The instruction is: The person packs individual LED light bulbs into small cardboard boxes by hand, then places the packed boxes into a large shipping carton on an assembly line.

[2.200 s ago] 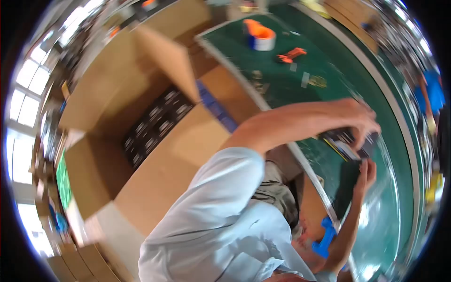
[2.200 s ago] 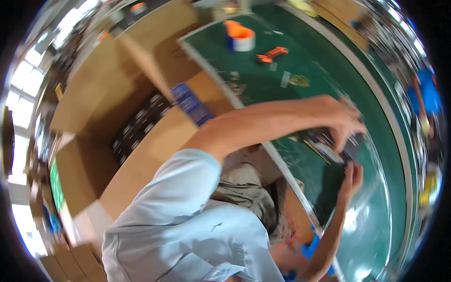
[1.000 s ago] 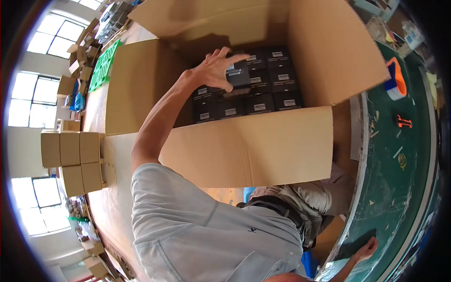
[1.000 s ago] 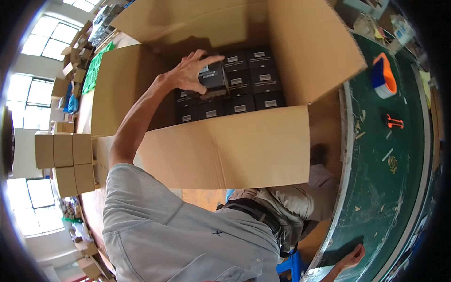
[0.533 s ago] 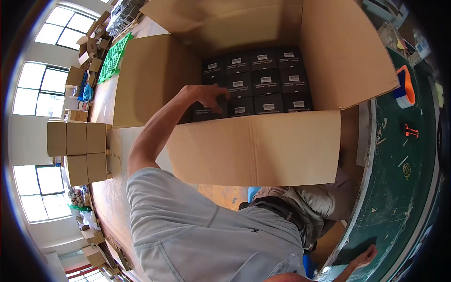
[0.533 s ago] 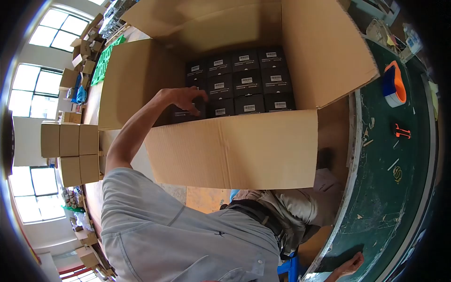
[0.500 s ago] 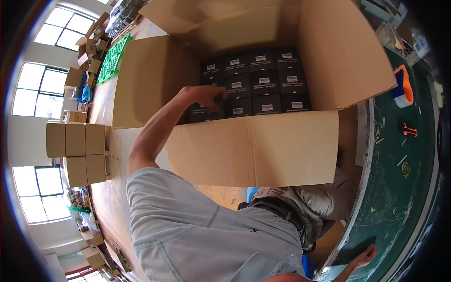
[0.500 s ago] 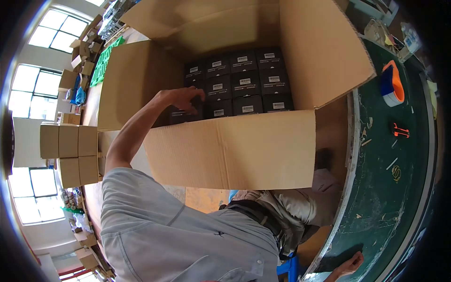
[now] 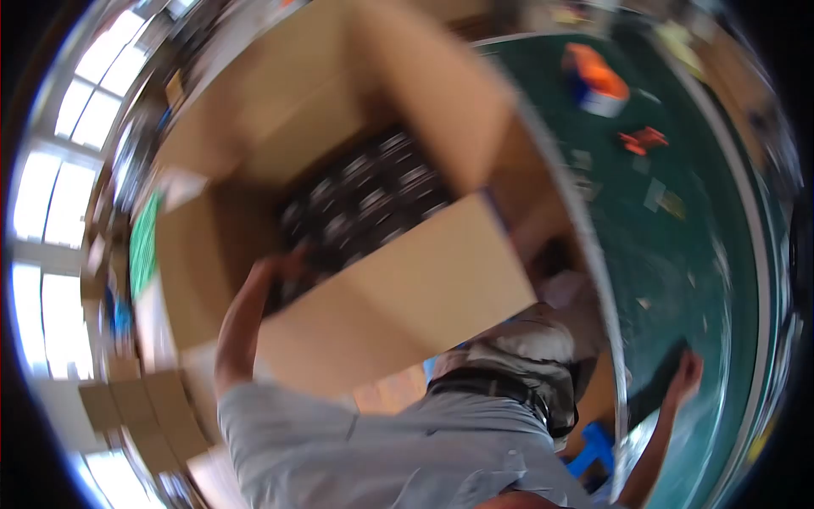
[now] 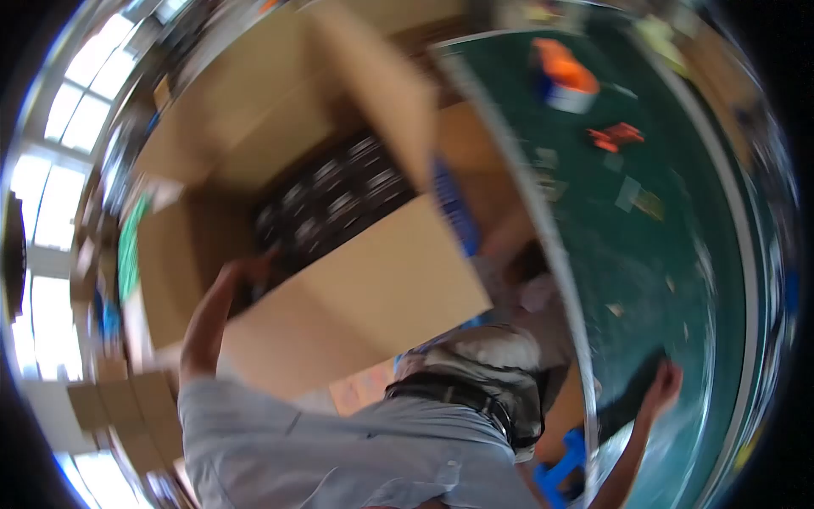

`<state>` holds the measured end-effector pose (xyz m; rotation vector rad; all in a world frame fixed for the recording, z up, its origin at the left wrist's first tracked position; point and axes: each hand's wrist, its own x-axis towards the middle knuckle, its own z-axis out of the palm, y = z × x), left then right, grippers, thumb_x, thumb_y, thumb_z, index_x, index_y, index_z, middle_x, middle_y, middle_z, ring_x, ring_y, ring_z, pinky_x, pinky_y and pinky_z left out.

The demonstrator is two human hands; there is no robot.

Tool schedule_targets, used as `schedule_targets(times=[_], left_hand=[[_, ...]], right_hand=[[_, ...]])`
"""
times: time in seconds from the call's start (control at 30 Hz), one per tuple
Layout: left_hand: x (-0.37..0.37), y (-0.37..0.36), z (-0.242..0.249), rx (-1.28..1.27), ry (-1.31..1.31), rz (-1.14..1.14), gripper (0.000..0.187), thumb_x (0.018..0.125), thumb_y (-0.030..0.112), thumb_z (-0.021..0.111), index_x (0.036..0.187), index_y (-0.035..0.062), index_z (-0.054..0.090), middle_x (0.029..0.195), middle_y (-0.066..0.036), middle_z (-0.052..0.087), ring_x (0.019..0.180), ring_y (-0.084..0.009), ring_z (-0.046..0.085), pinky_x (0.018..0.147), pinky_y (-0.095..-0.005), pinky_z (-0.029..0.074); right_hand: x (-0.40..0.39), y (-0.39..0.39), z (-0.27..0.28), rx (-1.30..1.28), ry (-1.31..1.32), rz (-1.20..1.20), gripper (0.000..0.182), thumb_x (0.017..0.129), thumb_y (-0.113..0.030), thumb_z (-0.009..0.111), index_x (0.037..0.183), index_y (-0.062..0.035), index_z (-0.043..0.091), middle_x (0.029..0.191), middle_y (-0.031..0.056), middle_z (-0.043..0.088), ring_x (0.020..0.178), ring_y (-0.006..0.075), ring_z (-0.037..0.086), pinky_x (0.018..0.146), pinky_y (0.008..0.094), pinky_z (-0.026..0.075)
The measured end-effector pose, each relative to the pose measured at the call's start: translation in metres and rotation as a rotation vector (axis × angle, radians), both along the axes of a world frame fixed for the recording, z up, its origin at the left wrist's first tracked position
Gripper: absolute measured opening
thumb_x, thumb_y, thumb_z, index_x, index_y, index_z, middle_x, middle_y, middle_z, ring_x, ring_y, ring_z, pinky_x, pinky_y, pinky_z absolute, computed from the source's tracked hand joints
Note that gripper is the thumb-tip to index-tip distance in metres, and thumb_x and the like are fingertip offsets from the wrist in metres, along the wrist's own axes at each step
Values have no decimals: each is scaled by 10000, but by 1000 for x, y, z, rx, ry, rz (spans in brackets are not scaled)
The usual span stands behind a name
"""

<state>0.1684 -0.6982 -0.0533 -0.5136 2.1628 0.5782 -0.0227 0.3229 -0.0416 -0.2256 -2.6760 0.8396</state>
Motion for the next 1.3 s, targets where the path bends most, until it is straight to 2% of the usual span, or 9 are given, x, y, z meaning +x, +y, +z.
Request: schedule_targets(times=[0.03, 0.07, 0.1, 0.17, 0.23, 0.33, 0.53, 0.7, 1.3], left_hand=[[-7, -14, -9, 45, -172, 141, 1104, 912, 159, 764, 1747, 149, 43, 1669, -200, 427, 1476, -287, 478, 1189, -444, 433], [19, -97, -76, 235, 8, -78, 1300, 789, 462, 937, 1732, 115, 113, 1746, -221, 280, 1628, -327, 251, 1323, -463, 263], [-21, -10, 2, -135, 130, -128, 1192, 786, 428, 946, 1698, 87, 259, 1672, -240, 416, 1567, -362, 385, 1289, -442, 329], [-43, 5, 24, -196, 818, -26, 536, 899, 290, 873, 1324, 22, 686, 1265, -197, 726, 1157, -329, 714, 1032, -402, 556], [-95, 43, 71, -33, 976, 254, 200, 948, 169, 817, 920, 3, 709, 837, -106, 705, 734, -194, 656, 707, -345, 560], [-159, 144, 155, -172, 1234, -39, 328, 948, 62, 779, 709, 14, 559, 635, -46, 540, 596, -105, 459, 543, -323, 415], [-232, 430, 264, 430, 1461, -918, 387, 744, 2, 886, 657, 75, 516, 621, -67, 515, 544, -271, 499, 519, -377, 398], [-279, 592, 221, 803, 1491, -1212, 416, 841, 194, 875, 632, 100, 527, 618, -50, 540, 561, -258, 564, 571, -392, 444], [-347, 789, 110, 1323, 1262, -527, 377, 922, 191, 808, 673, 42, 568, 597, -80, 574, 504, -176, 519, 492, -356, 425]], right_hand=[[4, -3, -6, -15, 43, -18, 134, 1044, -189, 721, 1034, -55, 725, 925, 20, 682, 854, 133, 603, 801, 294, 507], [5, -15, -3, -100, 63, -53, 112, 1031, -161, 734, 1004, -55, 710, 882, -1, 650, 822, 110, 575, 771, 279, 487], [6, -21, -3, -139, 123, -56, 98, 976, -110, 789, 1003, -44, 721, 868, 11, 640, 791, 104, 569, 742, 272, 489], [7, -39, 13, -147, 71, -137, 102, 949, -106, 803, 967, -42, 726, 870, 12, 658, 770, 100, 589, 714, 276, 500], [9, -55, 25, -163, 136, -105, 102, 938, -95, 796, 963, -33, 720, 827, 32, 642, 701, 106, 586, 661, 284, 497], [10, -64, 51, -173, 119, -121, 123, 922, -100, 800, 923, -22, 706, 792, 47, 625, 687, 124, 584, 645, 293, 489], [8, -56, 54, -178, 70, -71, 178, 921, -147, 803, 863, -19, 695, 724, 57, 632, 622, 141, 579, 593, 323, 475], [8, -54, 52, -122, 103, -99, 210, 924, -174, 812, 838, -24, 693, 666, 51, 619, 591, 135, 572, 575, 318, 467], [0, -64, 58, -105, 31, -182, 197, 933, -134, 800, 831, -17, 678, 678, 41, 595, 586, 114, 522, 560, 305, 431]])
